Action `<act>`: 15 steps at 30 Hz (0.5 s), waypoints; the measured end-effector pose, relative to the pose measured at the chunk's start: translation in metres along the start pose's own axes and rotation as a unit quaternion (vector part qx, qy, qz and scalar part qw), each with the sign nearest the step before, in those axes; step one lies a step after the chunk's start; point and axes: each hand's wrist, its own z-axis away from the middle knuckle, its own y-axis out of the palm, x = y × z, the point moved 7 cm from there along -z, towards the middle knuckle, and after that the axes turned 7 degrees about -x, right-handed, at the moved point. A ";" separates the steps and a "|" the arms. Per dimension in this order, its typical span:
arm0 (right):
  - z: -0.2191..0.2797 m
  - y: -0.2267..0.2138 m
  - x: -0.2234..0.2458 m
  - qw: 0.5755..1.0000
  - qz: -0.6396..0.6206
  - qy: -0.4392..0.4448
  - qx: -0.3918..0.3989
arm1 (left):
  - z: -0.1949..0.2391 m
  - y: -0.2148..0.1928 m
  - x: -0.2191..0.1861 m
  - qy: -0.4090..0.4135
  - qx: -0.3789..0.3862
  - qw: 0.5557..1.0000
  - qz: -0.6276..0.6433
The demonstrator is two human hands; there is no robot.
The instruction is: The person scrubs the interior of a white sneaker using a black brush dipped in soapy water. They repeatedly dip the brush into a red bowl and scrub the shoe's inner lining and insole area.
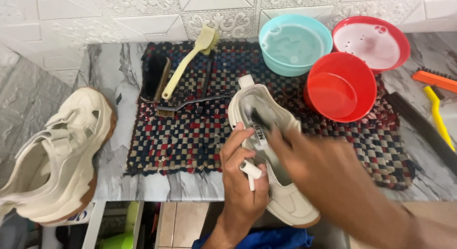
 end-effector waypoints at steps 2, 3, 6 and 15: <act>0.013 -0.002 0.012 0.997 0.047 -0.043 0.040 | -0.003 -0.002 0.000 0.011 -0.007 1.000 0.007; 0.015 -0.005 0.016 0.998 0.024 -0.054 0.030 | -0.005 -0.002 0.000 0.014 -0.007 1.000 0.009; -0.013 -0.013 0.009 0.998 -0.035 -0.047 -0.004 | 0.005 -0.001 0.001 -0.006 0.003 1.000 -0.002; -0.003 -0.015 -0.007 0.995 0.088 -0.019 0.035 | 0.001 0.002 0.001 -0.009 0.007 1.000 -0.005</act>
